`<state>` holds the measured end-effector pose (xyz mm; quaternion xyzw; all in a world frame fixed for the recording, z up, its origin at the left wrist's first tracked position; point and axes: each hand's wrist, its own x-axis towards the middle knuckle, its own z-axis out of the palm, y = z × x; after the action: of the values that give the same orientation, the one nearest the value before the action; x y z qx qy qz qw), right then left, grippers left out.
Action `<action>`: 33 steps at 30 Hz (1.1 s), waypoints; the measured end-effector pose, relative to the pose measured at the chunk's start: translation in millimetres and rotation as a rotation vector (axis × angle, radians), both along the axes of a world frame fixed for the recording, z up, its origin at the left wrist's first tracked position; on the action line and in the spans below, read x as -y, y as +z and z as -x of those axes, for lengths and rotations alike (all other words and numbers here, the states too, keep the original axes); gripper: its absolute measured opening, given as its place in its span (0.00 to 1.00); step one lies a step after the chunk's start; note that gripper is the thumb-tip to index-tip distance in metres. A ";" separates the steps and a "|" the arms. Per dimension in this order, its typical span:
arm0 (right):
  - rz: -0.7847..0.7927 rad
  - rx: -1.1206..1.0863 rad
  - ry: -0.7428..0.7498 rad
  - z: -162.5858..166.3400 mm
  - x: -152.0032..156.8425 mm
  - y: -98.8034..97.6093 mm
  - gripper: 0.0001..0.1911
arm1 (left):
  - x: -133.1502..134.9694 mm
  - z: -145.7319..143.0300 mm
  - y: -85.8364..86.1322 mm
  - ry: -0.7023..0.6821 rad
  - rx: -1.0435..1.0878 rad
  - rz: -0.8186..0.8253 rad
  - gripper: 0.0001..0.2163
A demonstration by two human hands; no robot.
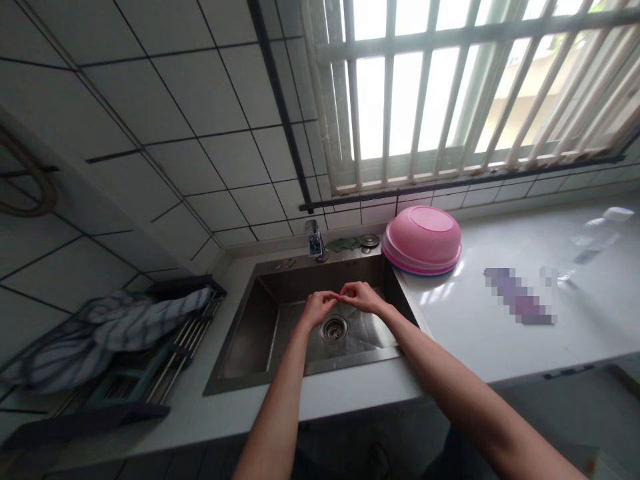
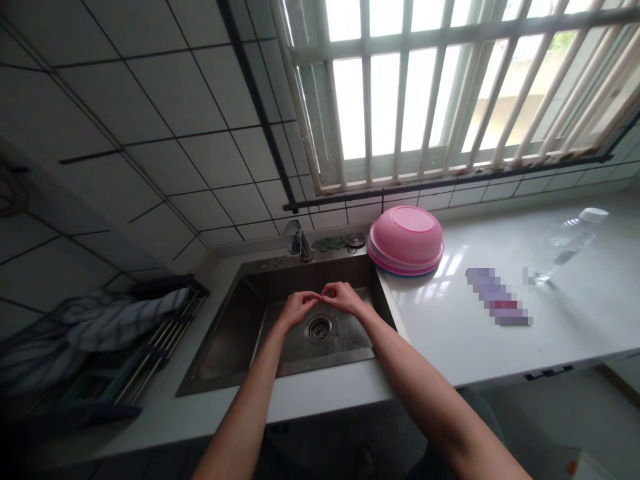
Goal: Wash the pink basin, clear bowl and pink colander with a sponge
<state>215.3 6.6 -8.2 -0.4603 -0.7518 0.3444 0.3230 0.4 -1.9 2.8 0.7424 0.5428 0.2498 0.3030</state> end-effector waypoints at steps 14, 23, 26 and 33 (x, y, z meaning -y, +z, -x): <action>-0.242 0.526 -0.439 -10.1 -125.3 59.5 0.19 | 3.7 1.6 0.4 0.072 -0.020 -0.013 0.12; -0.276 0.691 -0.295 12.7 -146.0 54.1 0.15 | 10.8 6.2 -2.3 0.077 -0.148 -0.058 0.11; -0.343 0.453 -0.336 5.4 -137.9 62.0 0.13 | 9.1 7.0 -1.5 0.083 -0.149 -0.071 0.11; -0.373 0.204 -0.523 -77.6 -57.9 99.0 0.15 | 6.1 -1.3 4.5 0.046 -0.091 -0.045 0.11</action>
<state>292.9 64.6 90.8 -0.6027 -0.6868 0.0586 0.4020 1.7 -8.0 7.3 0.7470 0.5671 0.2348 0.2555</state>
